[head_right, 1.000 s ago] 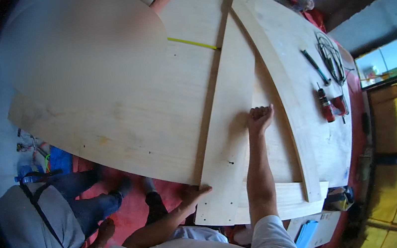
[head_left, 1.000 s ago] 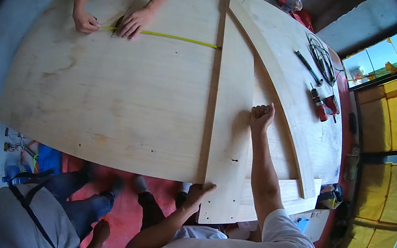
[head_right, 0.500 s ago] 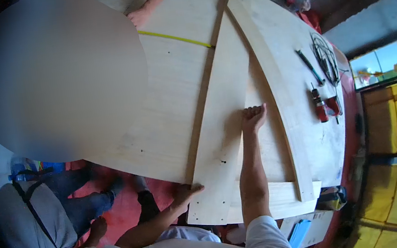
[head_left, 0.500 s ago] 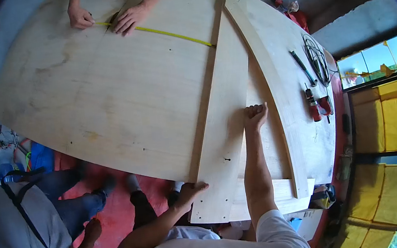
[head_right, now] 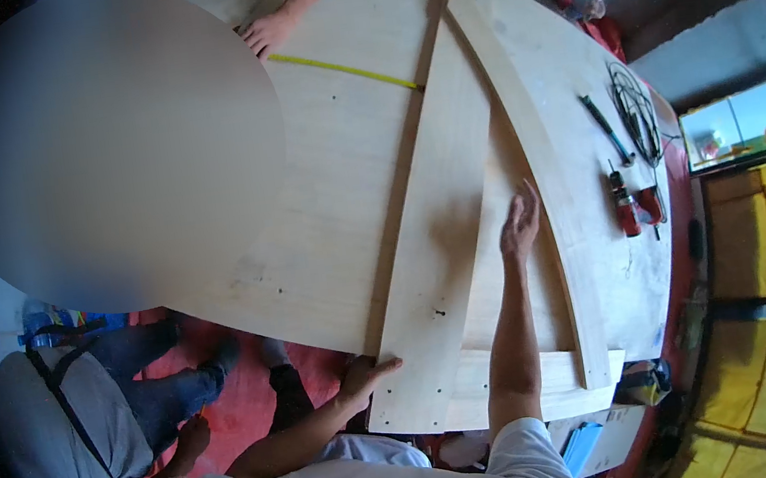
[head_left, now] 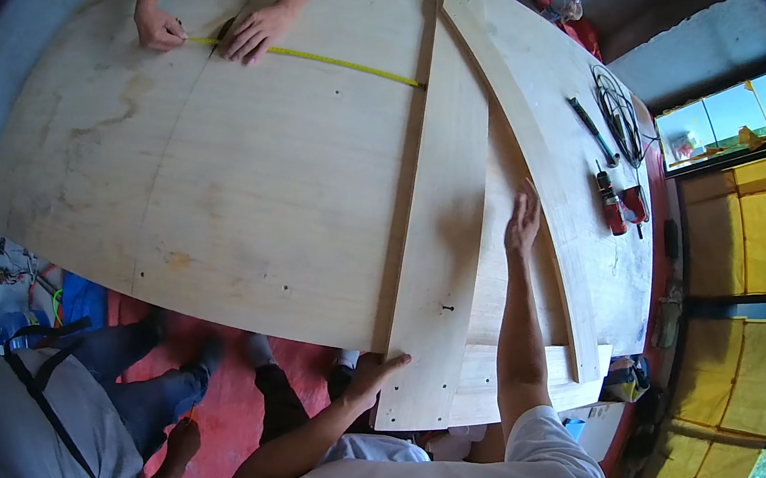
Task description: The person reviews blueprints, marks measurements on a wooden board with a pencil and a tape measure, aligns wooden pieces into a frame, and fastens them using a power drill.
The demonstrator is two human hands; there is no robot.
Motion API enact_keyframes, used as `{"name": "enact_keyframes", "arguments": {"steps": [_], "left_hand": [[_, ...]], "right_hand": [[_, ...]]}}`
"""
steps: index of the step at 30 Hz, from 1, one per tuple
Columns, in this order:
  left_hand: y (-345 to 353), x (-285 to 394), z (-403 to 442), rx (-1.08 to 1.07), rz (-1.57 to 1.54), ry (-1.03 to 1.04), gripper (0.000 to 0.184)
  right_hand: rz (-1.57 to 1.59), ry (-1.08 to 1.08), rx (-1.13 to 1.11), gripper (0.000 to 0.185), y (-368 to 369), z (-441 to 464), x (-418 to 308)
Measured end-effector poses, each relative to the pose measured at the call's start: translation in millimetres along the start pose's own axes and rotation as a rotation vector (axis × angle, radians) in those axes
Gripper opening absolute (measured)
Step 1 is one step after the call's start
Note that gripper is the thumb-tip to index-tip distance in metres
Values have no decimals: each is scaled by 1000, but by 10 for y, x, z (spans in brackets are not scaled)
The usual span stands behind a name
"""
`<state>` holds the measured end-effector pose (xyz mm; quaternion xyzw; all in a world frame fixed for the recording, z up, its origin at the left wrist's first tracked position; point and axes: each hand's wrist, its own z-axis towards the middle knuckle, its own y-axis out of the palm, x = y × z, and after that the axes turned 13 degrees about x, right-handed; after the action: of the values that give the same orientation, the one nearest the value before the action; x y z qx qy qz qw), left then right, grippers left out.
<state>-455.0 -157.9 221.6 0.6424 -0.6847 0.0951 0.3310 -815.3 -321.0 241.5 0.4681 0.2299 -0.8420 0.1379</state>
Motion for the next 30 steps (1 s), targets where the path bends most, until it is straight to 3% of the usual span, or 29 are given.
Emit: {"name": "enact_keyframes", "arguments": {"steps": [3,4,6,8,9,13,16,17,20,24,26,28,29,30], "left_hand": [[-3,-43,52,-7,-8,13,48],[-8,-36,57,-9,1,-3,47],[-1,-39,72,-15,-7,-20,45],[-8,-64,62,-28,-41,-32,45],[-15,-51,58,-18,-15,-16,45],[17,-41,36,-17,0,-10,46],[31,65,-20,10,42,-10,45],[17,112,-38,28,72,-6,45],[-11,-66,81,-23,25,-13,43],[19,-54,62,-12,-76,0,39],[2,-62,44,1,-38,13,38],[7,-190,129,1,-57,27,40],[22,-218,154,2,-69,35,41],[50,-263,162,-4,-80,28,42]], "right_hand": [[-252,-174,-277,77,85,-228,179],[-165,-57,-489,78,216,-436,287],[-136,28,-422,79,282,-413,42],[-132,-97,-398,82,187,-288,42],[-197,-175,-244,86,138,-162,30],[-261,-197,-408,92,368,-302,-96],[-68,-127,-368,96,291,-236,240],[-284,-267,-271,96,215,-144,208],[-350,-217,-437,93,332,-265,71],[-277,-277,-346,91,288,-96,206],[-361,-162,-193,90,269,19,121],[-379,-287,-466,90,481,-153,15],[-224,-143,-339,90,491,-196,76],[-243,-192,-369,89,464,-159,129]]}}
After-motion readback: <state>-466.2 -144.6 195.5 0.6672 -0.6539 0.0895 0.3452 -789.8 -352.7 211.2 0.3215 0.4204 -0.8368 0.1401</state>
